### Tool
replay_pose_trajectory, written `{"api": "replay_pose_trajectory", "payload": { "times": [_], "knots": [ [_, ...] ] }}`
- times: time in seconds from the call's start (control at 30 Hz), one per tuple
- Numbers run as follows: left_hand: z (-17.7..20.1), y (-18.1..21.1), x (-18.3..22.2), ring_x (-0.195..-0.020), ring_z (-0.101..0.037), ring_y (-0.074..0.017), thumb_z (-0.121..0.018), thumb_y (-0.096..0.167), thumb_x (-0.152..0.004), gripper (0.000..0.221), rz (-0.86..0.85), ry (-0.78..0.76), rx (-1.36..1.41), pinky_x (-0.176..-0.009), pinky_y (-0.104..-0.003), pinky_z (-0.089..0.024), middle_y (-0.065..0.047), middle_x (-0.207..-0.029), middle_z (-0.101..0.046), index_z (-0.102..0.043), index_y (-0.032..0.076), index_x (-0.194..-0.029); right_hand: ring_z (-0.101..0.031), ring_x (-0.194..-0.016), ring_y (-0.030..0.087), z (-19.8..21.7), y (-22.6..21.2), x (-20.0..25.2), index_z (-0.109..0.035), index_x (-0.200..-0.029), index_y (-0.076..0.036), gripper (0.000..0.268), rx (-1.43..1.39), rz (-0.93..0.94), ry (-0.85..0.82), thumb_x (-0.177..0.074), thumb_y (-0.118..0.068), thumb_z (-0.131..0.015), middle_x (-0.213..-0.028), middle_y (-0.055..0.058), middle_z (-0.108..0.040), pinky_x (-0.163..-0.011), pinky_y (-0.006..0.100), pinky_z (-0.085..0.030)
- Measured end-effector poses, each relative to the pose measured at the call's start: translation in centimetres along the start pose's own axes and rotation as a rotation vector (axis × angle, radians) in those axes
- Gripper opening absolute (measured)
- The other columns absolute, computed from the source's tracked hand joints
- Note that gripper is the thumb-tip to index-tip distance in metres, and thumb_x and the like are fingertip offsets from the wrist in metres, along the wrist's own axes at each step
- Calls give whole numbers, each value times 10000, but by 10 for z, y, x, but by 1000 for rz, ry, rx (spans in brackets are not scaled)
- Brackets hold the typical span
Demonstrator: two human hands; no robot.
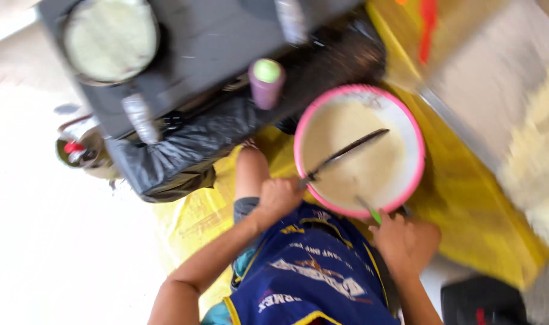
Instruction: Preparing crepes by pouring batter into pans, spreading it with a ladle, and stacking the finished products.
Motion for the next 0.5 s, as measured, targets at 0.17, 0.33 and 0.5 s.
{"api": "replay_pose_trajectory", "payload": {
  "times": [0.17, 0.33, 0.5],
  "knots": [
    [21, 12, 11, -617, -723, -132, -594, 681, -873, 501, 248, -394, 663, -615, -335, -545, 4, -643, -718, -698, 200, -781, -719, -1004, 339, 95, -168, 11, -657, -1321, -177, 356, -865, 718, 198, -984, -254, -570, -1104, 166, -749, -838, 510, -562],
    [20, 27, 27, -545, -691, -163, -637, 612, -884, 451, 292, -245, 877, -522, -336, -515, -32, -617, -707, -693, 171, -803, -601, -1291, 373, 196, -392, 17, -545, -1474, -18, 626, -1494, 608, -621, -1034, -464, -542, -1402, 270, -606, -1146, 483, -442],
    [45, 12, 22, -438, -642, -210, -700, 506, -900, 384, 302, -60, 1128, -383, -338, -470, -86, -580, -689, -684, 129, -836, -664, -649, 189, 201, -538, -43, -537, -1399, -111, 971, -1691, 573, -1047, -758, -825, -684, -947, 124, -705, -486, 326, -538]
  ]
}}
Point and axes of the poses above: each hand's wrist, its own x-axis away from the middle knuckle, its own z-axis out of the back of the hand, y = z × x, the point moved 1 cm from there along -x, towards the middle knuckle
